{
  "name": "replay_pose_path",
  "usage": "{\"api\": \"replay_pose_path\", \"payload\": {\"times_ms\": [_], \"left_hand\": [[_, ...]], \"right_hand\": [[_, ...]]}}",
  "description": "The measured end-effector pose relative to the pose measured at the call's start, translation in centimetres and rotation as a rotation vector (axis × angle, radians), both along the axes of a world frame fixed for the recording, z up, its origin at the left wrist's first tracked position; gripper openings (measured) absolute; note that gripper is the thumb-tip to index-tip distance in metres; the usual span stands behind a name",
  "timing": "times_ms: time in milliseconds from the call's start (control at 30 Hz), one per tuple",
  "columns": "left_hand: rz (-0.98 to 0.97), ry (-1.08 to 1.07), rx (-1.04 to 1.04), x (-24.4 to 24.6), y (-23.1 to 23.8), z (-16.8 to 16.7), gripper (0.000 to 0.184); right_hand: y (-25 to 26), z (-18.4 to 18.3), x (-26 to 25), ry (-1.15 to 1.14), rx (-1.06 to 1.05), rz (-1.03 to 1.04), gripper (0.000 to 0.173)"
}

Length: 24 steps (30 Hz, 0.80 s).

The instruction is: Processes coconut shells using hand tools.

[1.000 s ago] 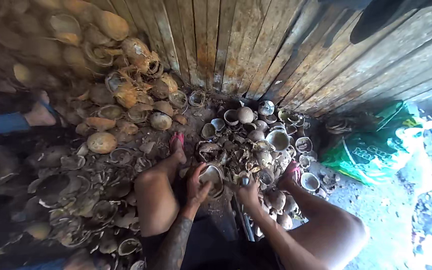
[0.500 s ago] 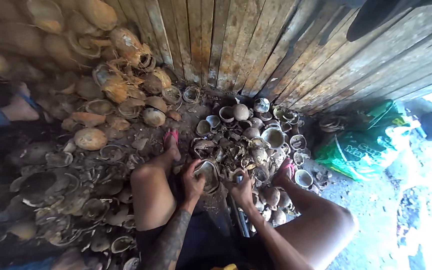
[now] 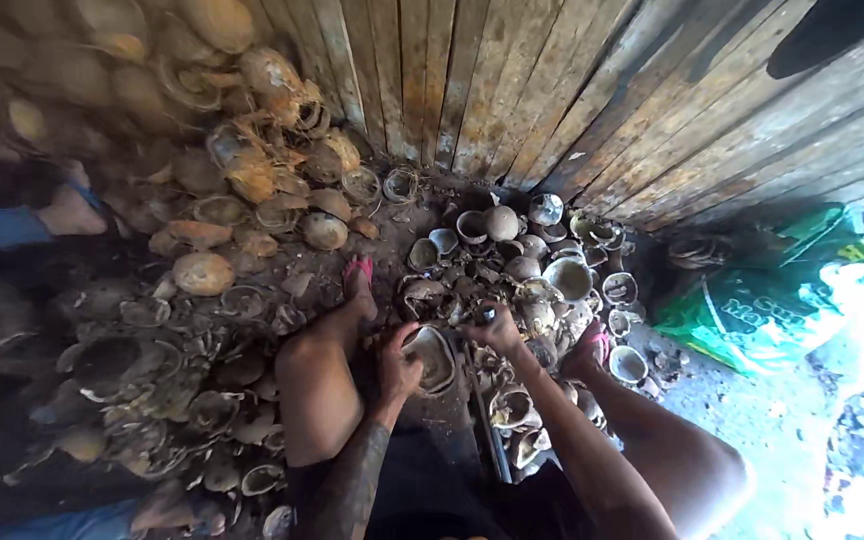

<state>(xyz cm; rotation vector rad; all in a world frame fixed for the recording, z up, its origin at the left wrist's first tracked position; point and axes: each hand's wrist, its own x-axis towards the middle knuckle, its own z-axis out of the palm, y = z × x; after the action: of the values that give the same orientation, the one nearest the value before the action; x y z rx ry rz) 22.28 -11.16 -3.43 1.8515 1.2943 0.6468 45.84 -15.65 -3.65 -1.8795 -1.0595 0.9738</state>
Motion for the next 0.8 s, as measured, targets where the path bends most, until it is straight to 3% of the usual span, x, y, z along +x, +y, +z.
{"api": "replay_pose_path", "payload": {"times_ms": [100,233,300,400,500,567,667,733,800], "left_hand": [[-0.042,-0.031,-0.023,-0.6,0.8,-0.8,0.049],[-0.093,-0.077,0.018,-0.3,-0.8,-1.3,0.049],[-0.135,-0.031,0.058,0.0,-0.1,-1.6,0.044],[-0.117,0.026,0.086,0.3,1.3,-1.5,0.04],[-0.134,0.055,0.082,0.2,1.1,-1.9,0.038],[-0.13,0.035,0.112,0.3,1.5,-1.9,0.037],[-0.057,-0.138,0.039,-0.5,1.0,-1.2,0.036],[-0.011,-0.239,-0.015,-0.8,0.7,-0.9,0.04],[-0.078,-0.194,0.01,-0.8,-0.1,-1.1,0.04]], "right_hand": [[-3.3,1.2,-2.2,0.004,-0.092,-0.181,0.048],[-9.3,3.8,-10.3,0.439,-0.204,-0.817,0.032],[-9.2,3.7,-11.8,0.537,-0.237,-0.975,0.033],[-6.7,2.9,-7.7,0.342,-0.254,-0.679,0.029],[-3.6,-1.1,-2.9,0.047,-0.184,-0.273,0.025],[-0.9,-2.2,-1.1,-0.04,-0.137,-0.136,0.025],[-3.1,-1.5,-2.9,0.063,-0.18,-0.248,0.029],[-5.9,0.1,-5.7,0.271,-0.266,-0.477,0.038],[-8.5,0.6,-9.4,0.504,-0.311,-0.768,0.037]]}}
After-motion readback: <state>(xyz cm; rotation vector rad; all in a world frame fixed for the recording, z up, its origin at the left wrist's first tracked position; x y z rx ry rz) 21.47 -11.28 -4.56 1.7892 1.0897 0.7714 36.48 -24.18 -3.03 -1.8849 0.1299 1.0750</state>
